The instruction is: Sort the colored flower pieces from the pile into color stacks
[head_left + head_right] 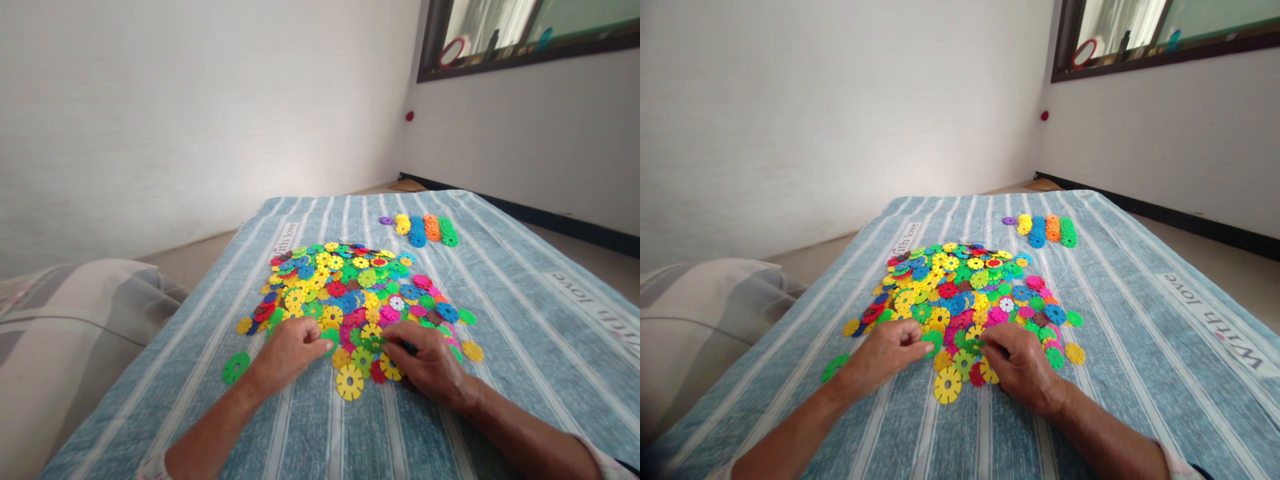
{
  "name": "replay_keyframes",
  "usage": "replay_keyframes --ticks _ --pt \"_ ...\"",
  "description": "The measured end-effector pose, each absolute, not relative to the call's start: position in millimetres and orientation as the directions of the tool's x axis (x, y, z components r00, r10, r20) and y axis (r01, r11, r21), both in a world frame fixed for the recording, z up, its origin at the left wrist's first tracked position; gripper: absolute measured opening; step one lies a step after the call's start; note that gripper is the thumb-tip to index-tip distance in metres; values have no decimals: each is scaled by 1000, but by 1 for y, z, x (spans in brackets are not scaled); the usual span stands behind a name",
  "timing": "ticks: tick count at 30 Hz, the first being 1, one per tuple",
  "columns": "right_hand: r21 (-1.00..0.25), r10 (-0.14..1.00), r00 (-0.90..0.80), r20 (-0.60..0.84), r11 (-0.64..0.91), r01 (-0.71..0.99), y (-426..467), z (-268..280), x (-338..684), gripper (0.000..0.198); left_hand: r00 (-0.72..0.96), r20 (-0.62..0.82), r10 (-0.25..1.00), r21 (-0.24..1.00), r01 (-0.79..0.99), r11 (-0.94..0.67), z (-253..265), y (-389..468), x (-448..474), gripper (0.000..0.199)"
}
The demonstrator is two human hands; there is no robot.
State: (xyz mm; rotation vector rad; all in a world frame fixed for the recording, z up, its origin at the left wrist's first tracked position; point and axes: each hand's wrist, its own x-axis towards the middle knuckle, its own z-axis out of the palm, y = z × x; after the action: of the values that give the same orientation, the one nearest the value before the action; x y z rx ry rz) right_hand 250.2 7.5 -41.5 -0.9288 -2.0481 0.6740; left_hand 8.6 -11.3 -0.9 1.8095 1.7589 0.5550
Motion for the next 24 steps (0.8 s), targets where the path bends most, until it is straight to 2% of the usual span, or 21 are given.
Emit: replay_keyframes --ticks 3,9,14,24 --pt "-723 794 -449 409 583 372 7 -40 250 10 17 -102 995 738 672 64 0 -11 10 31" --pt "-847 854 -413 316 450 283 2 -31 244 8 89 -143 986 883 462 86 0 -18 25 28" --pt "-911 867 -421 266 369 185 -2 -30 240 5 166 -131 977 917 395 56 -10 -23 35 27" --pt "-929 866 -439 240 336 155 -3 -30 235 5 179 -127 976 952 298 69 -7 -28 43 24"
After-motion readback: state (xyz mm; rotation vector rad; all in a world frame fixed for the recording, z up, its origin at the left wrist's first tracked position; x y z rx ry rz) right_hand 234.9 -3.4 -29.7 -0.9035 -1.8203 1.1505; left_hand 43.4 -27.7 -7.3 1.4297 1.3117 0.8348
